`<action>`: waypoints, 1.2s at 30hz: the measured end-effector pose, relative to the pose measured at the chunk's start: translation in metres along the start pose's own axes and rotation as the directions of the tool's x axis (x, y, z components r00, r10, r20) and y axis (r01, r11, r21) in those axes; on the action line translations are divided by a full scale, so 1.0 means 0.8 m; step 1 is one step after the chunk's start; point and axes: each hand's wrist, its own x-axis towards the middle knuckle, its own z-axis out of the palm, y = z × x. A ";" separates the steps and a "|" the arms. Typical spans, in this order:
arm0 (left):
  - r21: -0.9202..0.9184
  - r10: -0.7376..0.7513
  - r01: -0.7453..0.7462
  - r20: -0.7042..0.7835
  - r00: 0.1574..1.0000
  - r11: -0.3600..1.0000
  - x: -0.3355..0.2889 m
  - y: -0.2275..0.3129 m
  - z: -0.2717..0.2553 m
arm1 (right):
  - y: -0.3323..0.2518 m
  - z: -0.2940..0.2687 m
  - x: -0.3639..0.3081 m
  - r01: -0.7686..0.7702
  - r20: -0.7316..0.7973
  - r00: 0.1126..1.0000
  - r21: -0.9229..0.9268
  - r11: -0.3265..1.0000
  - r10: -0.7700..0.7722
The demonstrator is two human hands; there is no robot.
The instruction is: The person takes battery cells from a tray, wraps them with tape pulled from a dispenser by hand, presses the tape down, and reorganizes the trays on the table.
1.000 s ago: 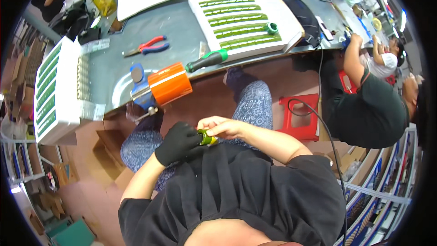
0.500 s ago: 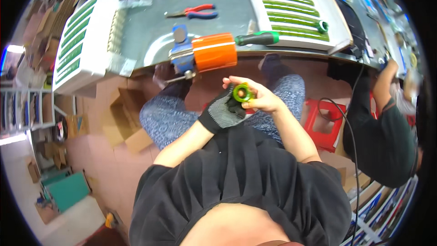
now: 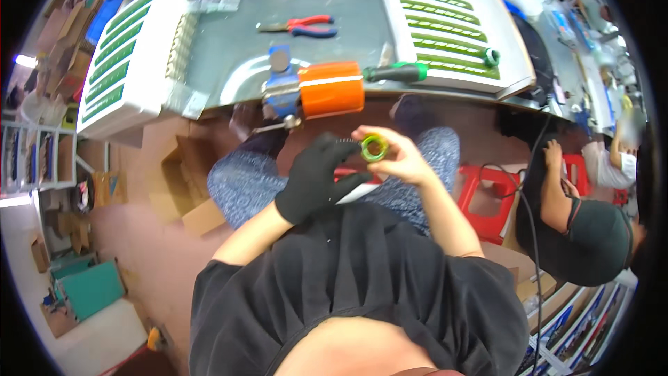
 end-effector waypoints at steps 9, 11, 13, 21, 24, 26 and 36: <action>0.336 0.064 -0.068 0.024 0.998 0.940 0.012 0.009 0.013 | 0.024 0.018 0.000 0.103 -0.106 0.985 -0.278 0.955 -0.136; 0.327 0.038 -0.040 0.011 0.999 0.944 0.007 0.012 0.016 | 0.027 0.022 -0.002 0.124 -0.111 0.981 -0.289 0.949 -0.162; 0.322 -0.013 0.010 0.007 1.000 0.947 0.009 0.011 0.020 | 0.024 0.020 -0.005 0.110 -0.121 0.979 -0.363 0.925 -0.164; 0.263 0.173 -0.127 -0.161 0.972 0.957 0.016 0.028 0.002 | 0.014 0.010 0.000 0.119 -0.118 0.979 -0.333 0.935 -0.167; 0.186 0.119 -0.100 -0.093 0.989 0.977 0.027 0.023 -0.022 | 0.013 0.004 -0.004 0.031 -0.134 0.991 0.115 0.993 -0.016; 0.136 0.035 -0.032 -0.020 0.999 0.990 0.032 0.014 -0.026 | 0.008 0.004 -0.008 -0.010 -0.109 0.993 0.214 0.977 0.034; -0.002 0.156 -0.163 0.305 0.939 0.987 0.022 -0.022 -0.009 | 0.013 0.021 -0.014 -0.039 -0.030 0.999 0.134 0.990 0.043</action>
